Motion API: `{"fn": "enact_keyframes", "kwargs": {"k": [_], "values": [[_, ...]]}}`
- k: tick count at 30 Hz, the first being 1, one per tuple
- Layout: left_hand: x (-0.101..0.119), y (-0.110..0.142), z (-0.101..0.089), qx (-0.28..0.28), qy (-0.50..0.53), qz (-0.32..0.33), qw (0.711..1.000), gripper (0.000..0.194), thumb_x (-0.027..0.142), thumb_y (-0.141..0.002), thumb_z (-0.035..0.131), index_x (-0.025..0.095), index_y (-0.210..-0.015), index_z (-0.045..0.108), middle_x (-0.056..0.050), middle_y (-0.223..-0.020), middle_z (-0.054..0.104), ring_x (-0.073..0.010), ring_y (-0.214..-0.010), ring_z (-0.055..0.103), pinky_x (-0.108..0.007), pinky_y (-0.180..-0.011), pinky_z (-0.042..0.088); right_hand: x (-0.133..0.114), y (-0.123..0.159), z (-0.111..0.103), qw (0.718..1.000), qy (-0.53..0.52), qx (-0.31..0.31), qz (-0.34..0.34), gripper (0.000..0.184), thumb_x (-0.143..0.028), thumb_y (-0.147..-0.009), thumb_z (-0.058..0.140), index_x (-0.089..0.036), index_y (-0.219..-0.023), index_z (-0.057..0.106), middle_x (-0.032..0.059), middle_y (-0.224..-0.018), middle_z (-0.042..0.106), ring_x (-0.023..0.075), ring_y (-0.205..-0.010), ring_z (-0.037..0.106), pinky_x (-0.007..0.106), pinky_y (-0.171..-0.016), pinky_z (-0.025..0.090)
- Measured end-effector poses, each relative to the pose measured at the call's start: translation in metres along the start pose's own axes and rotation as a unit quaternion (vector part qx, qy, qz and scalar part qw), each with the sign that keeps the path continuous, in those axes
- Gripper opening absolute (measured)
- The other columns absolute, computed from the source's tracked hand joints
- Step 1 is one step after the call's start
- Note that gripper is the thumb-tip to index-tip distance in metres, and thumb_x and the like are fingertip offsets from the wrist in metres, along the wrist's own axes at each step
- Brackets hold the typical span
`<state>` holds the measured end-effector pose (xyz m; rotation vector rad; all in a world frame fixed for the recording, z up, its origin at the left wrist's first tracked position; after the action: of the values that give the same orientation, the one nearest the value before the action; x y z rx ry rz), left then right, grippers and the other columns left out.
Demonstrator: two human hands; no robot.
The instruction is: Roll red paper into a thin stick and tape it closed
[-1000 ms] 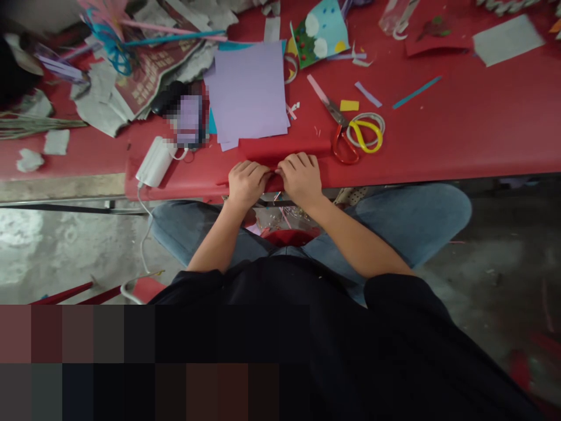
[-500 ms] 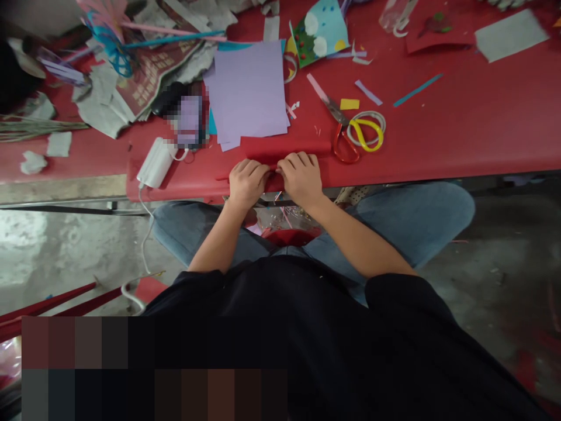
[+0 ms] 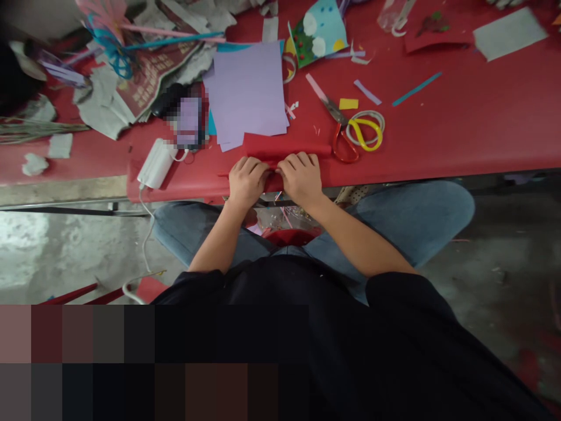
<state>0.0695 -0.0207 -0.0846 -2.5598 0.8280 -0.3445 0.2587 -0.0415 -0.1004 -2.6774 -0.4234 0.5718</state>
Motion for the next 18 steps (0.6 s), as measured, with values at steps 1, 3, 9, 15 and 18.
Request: {"fn": "enact_keyframes", "kwargs": {"k": [1, 3, 9, 15, 18], "values": [[-0.0001, 0.0002, -0.0004, 0.004, -0.004, 0.000, 1.000, 0.035, 0.038, -0.116, 0.046, 0.024, -0.110, 0.078, -0.010, -0.101, 0.075, -0.0262, -0.097, 0.064, -0.042, -0.084, 0.046, 0.0001, 0.0000, 0.0002, 1.000, 0.001, 0.001, 0.000, 0.042, -0.048, -0.116, 0.039, -0.025, -0.114, 0.074, 0.0083, -0.115, 0.075, 0.0308, -0.110, 0.059, 0.050, -0.100, 0.038], [-0.0007, 0.0005, -0.0004, 0.008, -0.009, -0.001, 1.000, 0.036, 0.038, -0.116, 0.045, 0.025, -0.109, 0.078, -0.009, -0.097, 0.073, -0.0262, -0.095, 0.063, -0.042, -0.083, 0.046, -0.0002, 0.0000, 0.0003, 1.000, 0.003, 0.005, -0.002, 0.042, -0.047, -0.116, 0.039, -0.025, -0.113, 0.075, 0.0078, -0.115, 0.076, 0.0306, -0.110, 0.059, 0.050, -0.100, 0.039], [-0.0029, 0.0008, 0.0034, -0.002, 0.000, -0.002, 1.000, 0.037, 0.040, -0.116, 0.046, 0.025, -0.106, 0.078, -0.009, -0.094, 0.072, -0.0267, -0.095, 0.063, -0.043, -0.083, 0.046, -0.0017, 0.0003, -0.0015, 1.000, 0.002, 0.021, -0.009, 0.041, -0.047, -0.117, 0.039, -0.024, -0.120, 0.074, 0.0088, -0.118, 0.076, 0.0306, -0.111, 0.060, 0.050, -0.100, 0.039], [-0.0031, 0.0005, 0.0014, 0.006, 0.012, -0.010, 1.000, 0.033, 0.040, -0.115, 0.048, 0.027, -0.111, 0.078, -0.009, -0.099, 0.074, -0.0269, -0.098, 0.064, -0.044, -0.084, 0.045, -0.0003, -0.0001, 0.0006, 1.000, 0.002, 0.015, 0.007, 0.041, -0.046, -0.117, 0.039, -0.025, -0.117, 0.074, 0.0090, -0.116, 0.075, 0.0310, -0.110, 0.060, 0.050, -0.099, 0.038], [-0.0036, 0.0003, -0.0003, 0.010, 0.004, -0.014, 1.000, 0.033, 0.042, -0.114, 0.050, 0.027, -0.111, 0.079, -0.009, -0.099, 0.075, -0.0268, -0.096, 0.065, -0.044, -0.085, 0.045, 0.0000, -0.0001, 0.0009, 1.000, 0.012, 0.026, 0.007, 0.042, -0.046, -0.117, 0.038, -0.025, -0.117, 0.074, 0.0087, -0.114, 0.075, 0.0309, -0.108, 0.060, 0.050, -0.097, 0.037]]}}
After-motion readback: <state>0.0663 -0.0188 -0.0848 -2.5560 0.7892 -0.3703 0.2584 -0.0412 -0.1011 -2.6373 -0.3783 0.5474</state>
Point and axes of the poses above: each hand's wrist, its own y-axis away from the middle knuckle, its own z-axis out of the palm, x = y × z, the point moved 3 cm from there along -y, towards the middle knuckle
